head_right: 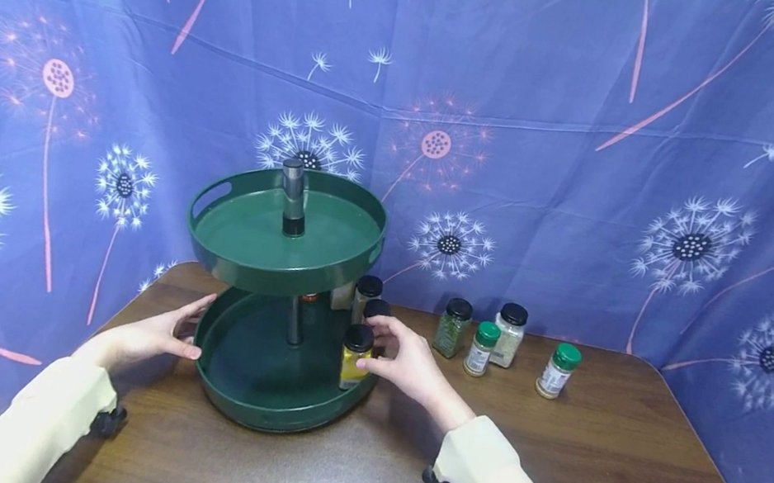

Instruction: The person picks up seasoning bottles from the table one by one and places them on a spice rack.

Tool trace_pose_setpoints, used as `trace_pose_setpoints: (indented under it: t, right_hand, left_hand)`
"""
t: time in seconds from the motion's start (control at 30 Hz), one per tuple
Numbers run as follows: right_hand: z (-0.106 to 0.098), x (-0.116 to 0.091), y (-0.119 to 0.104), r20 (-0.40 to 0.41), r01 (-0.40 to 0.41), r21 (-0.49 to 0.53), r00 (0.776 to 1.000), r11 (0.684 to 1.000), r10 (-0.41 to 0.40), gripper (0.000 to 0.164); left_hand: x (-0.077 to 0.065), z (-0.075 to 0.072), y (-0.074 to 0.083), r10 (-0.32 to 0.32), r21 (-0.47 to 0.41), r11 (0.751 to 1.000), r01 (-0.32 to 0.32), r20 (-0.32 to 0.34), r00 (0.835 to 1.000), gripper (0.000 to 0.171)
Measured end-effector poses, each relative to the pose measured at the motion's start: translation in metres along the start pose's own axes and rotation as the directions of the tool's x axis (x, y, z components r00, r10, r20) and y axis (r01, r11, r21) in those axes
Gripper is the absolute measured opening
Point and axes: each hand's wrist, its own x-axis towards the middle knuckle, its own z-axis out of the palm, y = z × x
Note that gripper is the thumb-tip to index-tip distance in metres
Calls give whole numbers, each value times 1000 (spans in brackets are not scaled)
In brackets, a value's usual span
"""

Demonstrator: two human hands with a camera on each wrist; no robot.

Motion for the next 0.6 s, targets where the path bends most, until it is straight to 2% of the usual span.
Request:
trace_pose_setpoints:
  t: [0.1, 0.33, 0.47, 0.6]
  right_hand:
    - [-7, -4, -2, -19, -13, -27, 1000, 1000, 12, 61]
    - [-19, -15, -4, -70, -104, -92, 993, 990, 98, 64]
    - [-20, -19, -2, -75, -163, -145, 985, 976, 153, 75]
    - [-18, -22, 1, -40, -219, -180, 976, 959, 215, 90]
  left_hand:
    - [0, 0, 0, 1, 1, 1000, -1, -3, 1000, 101]
    - [0, 1, 2, -6, 19, 1000, 6, -11, 1000, 101]
    - [-1, 1, 2, -13, 26, 1000, 14, -10, 1000, 101]
    - [-1, 1, 2, -14, 21, 1000, 14, -9, 1000, 100]
